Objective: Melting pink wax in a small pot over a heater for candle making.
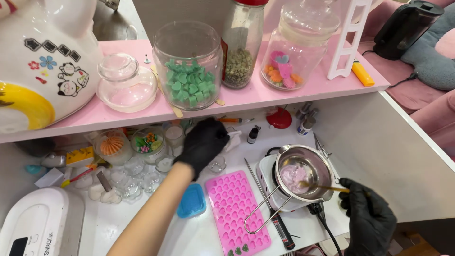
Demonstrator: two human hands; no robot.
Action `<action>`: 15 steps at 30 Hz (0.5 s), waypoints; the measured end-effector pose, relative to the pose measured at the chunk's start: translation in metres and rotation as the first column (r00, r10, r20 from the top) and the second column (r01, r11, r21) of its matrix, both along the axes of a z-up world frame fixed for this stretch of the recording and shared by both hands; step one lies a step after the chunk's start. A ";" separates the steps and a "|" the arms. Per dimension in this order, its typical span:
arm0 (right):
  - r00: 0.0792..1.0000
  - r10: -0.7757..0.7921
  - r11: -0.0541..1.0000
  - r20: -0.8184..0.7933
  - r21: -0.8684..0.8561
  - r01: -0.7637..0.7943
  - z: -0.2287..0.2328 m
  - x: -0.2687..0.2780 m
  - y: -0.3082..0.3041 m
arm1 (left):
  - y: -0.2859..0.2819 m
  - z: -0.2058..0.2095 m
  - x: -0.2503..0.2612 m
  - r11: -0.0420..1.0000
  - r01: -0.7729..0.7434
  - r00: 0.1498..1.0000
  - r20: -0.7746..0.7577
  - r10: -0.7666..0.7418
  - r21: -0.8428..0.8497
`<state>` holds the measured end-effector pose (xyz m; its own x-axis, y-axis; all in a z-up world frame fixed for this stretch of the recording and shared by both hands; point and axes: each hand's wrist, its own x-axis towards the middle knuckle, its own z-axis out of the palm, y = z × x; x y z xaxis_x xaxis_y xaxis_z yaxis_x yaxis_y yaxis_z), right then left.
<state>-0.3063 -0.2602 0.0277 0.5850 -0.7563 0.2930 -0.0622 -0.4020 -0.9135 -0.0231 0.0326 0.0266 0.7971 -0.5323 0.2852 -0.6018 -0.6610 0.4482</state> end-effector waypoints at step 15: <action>0.930 0.281 0.952 -0.237 -0.056 -0.302 -0.140 0.021 -0.233 | 0.396 -0.022 -0.207 0.812 -0.573 0.809 -0.239 0.538 -0.112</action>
<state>-0.2850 -0.4933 -0.1119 0.8337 -0.5191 0.1882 -0.1281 -0.5134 -0.8486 -0.2301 0.4290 0.0051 0.9877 0.0611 0.1438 -0.0478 -0.7582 0.6502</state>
